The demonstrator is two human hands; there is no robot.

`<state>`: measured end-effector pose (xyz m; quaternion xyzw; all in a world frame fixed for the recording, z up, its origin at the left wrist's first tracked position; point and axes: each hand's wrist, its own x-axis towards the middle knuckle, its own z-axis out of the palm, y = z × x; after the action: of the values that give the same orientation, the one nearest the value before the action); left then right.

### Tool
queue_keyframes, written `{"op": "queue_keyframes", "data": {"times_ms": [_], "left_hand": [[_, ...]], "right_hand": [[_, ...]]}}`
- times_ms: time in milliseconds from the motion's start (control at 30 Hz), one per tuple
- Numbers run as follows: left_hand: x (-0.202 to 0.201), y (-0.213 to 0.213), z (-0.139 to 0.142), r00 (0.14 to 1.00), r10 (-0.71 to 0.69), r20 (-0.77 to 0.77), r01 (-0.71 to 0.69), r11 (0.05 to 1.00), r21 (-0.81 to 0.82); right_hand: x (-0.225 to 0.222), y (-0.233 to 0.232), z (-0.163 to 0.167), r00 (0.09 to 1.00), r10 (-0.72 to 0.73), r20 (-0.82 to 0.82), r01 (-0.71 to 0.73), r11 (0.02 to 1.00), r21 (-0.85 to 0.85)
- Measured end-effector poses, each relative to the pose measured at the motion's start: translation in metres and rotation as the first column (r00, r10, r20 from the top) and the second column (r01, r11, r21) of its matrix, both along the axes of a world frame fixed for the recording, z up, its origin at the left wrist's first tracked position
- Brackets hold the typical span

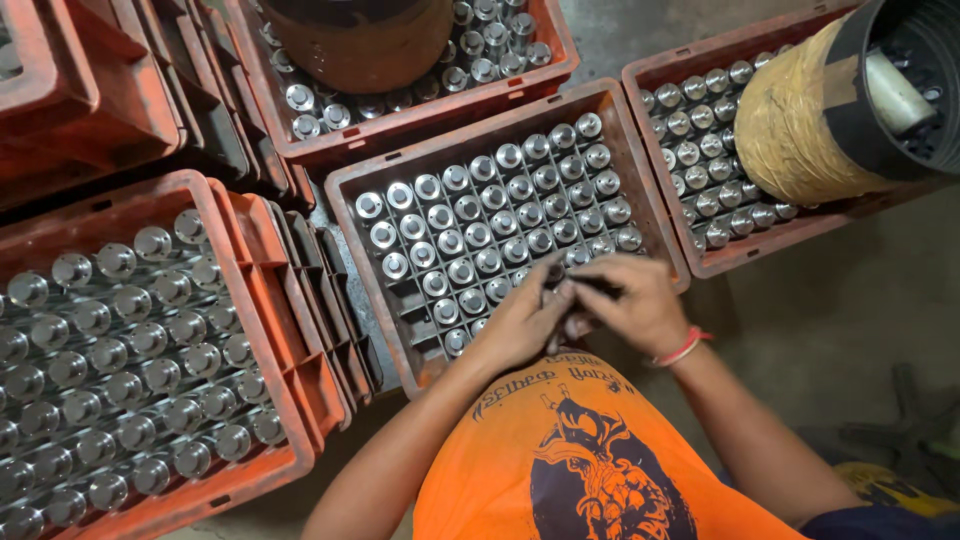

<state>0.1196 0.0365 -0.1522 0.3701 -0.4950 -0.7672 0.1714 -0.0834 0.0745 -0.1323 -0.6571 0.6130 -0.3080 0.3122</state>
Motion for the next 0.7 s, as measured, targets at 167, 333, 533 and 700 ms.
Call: {"op": "queue_keyframes", "data": {"times_ms": [167,333,533,700], "left_hand": [[0.009,-0.001,-0.036,0.980,0.190,-0.053,-0.196,0.972,-0.128],[0.023,0.006,-0.055,0.950,0.281,-0.138,-0.293,0.953,-0.078],[0.023,0.004,-0.048,0.940,0.303,-0.155,-0.301,0.953,0.031],[0.017,-0.001,-0.034,0.963,0.226,-0.146,-0.227,0.974,0.013]], "right_hand": [[-0.040,-0.028,-0.008,0.993,-0.044,-0.105,0.048,0.998,0.036],[-0.043,-0.034,-0.017,0.955,-0.051,-0.291,0.079,0.993,0.087],[-0.043,-0.029,-0.036,0.901,0.010,-0.434,-0.066,0.991,-0.113],[-0.038,-0.033,-0.040,0.836,0.049,-0.546,-0.102,0.993,-0.067]]}}
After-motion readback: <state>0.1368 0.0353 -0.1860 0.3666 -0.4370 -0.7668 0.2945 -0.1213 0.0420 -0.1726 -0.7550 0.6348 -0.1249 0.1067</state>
